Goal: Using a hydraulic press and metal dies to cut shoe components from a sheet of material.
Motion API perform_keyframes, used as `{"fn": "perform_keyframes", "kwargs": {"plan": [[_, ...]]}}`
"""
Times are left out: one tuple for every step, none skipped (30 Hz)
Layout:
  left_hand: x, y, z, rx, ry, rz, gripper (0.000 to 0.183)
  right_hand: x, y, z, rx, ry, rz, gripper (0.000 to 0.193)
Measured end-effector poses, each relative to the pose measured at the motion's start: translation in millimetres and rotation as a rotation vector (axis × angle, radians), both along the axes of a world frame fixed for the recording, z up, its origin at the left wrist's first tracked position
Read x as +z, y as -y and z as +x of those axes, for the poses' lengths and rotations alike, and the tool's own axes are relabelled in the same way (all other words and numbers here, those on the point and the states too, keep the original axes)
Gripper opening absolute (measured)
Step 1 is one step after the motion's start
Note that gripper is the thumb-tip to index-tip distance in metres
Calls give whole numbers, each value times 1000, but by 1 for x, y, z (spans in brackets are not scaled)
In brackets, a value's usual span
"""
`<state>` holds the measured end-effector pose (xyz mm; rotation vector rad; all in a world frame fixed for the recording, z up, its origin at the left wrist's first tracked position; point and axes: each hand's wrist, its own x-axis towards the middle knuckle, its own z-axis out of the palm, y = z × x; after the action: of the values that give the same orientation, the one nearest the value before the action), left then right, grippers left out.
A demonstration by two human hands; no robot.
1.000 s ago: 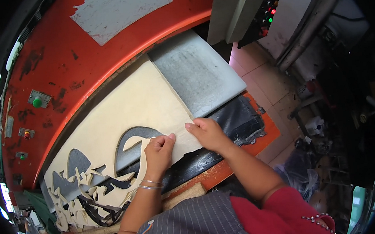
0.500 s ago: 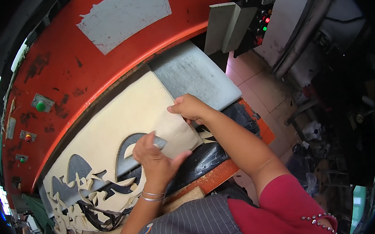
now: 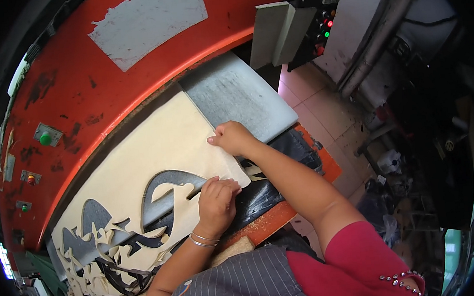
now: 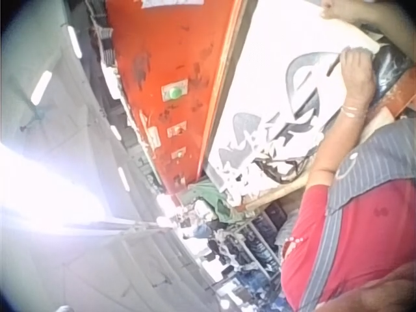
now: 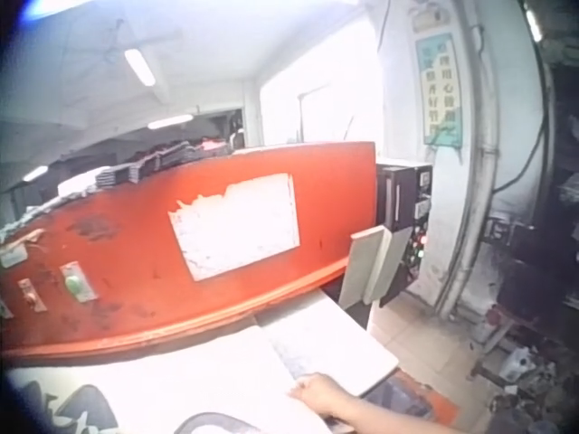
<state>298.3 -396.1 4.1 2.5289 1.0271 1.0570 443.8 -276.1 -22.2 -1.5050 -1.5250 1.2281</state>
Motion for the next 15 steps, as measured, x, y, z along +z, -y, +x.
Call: {"fn": "perform_keyframes", "kwargs": {"plan": [[2,0,0,-8,27,18,19,0,1,-1,-5,121,104,36],[2,0,-1,-8,28,13,19,0,2,-2,-4,122,99,36],[1,0,-1,-18,45,9,18,1,2,-2,-13,140,90,37],[1,0,-1,-29,62,5,17,3,2,-3,-21,159,81,38],[2,1,1,-27,66,2,17,4,3,-3,-19,163,78,38],[2,4,2,-32,85,-10,17,5,5,-4,-48,160,88,37],[3,6,2,-38,104,-21,16,5,7,-5,-76,156,98,37],[3,6,2,-34,107,-24,16,5,5,-6,-72,159,95,37],[4,4,2,-44,97,-6,16,6,2,-6,-74,162,88,36],[6,4,1,-52,88,13,16,8,0,-8,-74,164,83,36],[4,6,1,-46,91,17,16,7,2,-8,-67,167,88,36],[1,7,0,-37,77,-24,16,5,1,-9,-61,157,104,36],[-4,8,0,-31,65,-65,16,2,1,-7,-59,149,121,36],[-10,8,1,-42,36,-103,17,0,3,-2,-63,113,88,37],[-9,7,3,-56,26,-159,19,-2,5,1,-88,91,60,39]]}}
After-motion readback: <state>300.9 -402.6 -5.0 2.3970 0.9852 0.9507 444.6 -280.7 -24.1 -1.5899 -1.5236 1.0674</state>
